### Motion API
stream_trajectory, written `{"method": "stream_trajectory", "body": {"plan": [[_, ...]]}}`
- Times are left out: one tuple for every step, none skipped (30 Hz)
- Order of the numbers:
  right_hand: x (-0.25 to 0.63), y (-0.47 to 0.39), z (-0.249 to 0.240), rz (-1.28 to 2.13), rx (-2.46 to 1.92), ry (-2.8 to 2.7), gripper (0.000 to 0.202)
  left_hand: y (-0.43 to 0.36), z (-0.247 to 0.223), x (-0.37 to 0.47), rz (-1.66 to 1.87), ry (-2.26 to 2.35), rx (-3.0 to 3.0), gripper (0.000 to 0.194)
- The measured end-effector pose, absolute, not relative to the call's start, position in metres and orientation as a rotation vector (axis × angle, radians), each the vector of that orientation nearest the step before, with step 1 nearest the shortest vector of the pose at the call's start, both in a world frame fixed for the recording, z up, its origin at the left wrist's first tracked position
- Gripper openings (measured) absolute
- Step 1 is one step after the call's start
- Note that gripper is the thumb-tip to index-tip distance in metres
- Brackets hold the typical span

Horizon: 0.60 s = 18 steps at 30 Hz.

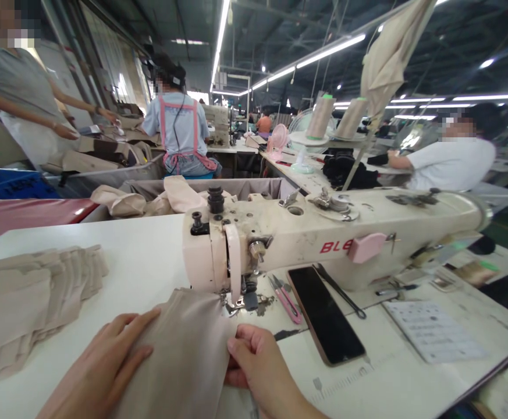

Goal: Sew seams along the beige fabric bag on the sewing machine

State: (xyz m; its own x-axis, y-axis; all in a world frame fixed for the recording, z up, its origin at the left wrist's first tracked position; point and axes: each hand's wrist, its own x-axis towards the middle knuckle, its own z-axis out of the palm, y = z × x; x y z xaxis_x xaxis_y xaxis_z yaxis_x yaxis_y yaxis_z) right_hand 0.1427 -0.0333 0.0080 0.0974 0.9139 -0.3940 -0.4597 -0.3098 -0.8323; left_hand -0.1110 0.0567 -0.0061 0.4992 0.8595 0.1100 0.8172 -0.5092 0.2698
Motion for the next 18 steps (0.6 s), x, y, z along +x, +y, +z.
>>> {"method": "stream_trajectory", "body": {"plan": [[0.143, -0.033, 0.01, 1.5, -1.214, -0.54, 0.028, 0.057, -0.002, -0.108, 0.354, 1.488, 2.578, 0.042], [0.143, -0.032, 0.012, 1.5, -1.228, -0.547, 0.026, 0.056, 0.003, -0.102, 0.388, 1.548, 2.613, 0.041], [0.143, -0.031, 0.014, 1.502, -1.24, -0.555, 0.024, 0.053, 0.011, -0.092, 0.435, 1.591, 2.646, 0.039], [0.143, -0.031, 0.015, 1.504, -1.25, -0.564, 0.022, 0.049, 0.019, -0.078, 0.509, 1.611, 2.682, 0.037], [0.143, -0.031, 0.017, 1.503, -1.26, -0.575, 0.021, 0.045, 0.028, -0.063, 0.54, 1.504, 2.674, 0.035], [0.143, -0.031, 0.018, 1.492, -1.272, -0.589, 0.02, 0.041, 0.035, -0.046, 0.495, 1.287, 2.605, 0.032], [0.143, -0.032, 0.019, 1.473, -1.285, -0.608, 0.018, 0.039, 0.041, -0.03, 0.425, 1.107, 2.495, 0.033], [0.144, -0.032, 0.019, 1.45, -1.298, -0.632, 0.018, 0.038, 0.045, -0.015, 0.379, 0.988, 2.387, 0.033], [0.144, -0.033, 0.019, 1.423, -1.31, -0.659, 0.017, 0.039, 0.046, -0.003, 0.348, 0.915, 2.299, 0.031], [0.144, -0.033, 0.019, 1.399, -1.32, -0.687, 0.016, 0.042, 0.046, 0.006, 0.319, 0.879, 2.24, 0.029], [0.145, -0.034, 0.019, 1.381, -1.329, -0.713, 0.016, 0.047, 0.045, 0.012, 0.299, 0.872, 2.205, 0.026], [0.145, -0.034, 0.018, 1.369, -1.336, -0.734, 0.017, 0.051, 0.044, 0.015, 0.279, 0.877, 2.187, 0.023], [0.146, -0.034, 0.017, 1.359, -1.343, -0.75, 0.017, 0.056, 0.042, 0.016, 0.257, 0.886, 2.179, 0.021], [0.146, -0.034, 0.015, 1.355, -1.347, -0.762, 0.018, 0.061, 0.041, 0.017, 0.236, 0.893, 2.17, 0.02], [0.146, -0.034, 0.013, 1.354, -1.349, -0.771, 0.019, 0.065, 0.041, 0.016, 0.217, 0.892, 2.157, 0.019], [0.147, -0.033, 0.011, 1.354, -1.347, -0.778, 0.019, 0.068, 0.042, 0.016, 0.199, 0.883, 2.144, 0.019], [0.148, -0.033, 0.009, 1.358, -1.343, -0.786, 0.019, 0.07, 0.043, 0.015, 0.183, 0.873, 2.129, 0.019], [0.148, -0.032, 0.008, 1.366, -1.337, -0.794, 0.018, 0.072, 0.045, 0.015, 0.172, 0.864, 2.114, 0.019]]}}
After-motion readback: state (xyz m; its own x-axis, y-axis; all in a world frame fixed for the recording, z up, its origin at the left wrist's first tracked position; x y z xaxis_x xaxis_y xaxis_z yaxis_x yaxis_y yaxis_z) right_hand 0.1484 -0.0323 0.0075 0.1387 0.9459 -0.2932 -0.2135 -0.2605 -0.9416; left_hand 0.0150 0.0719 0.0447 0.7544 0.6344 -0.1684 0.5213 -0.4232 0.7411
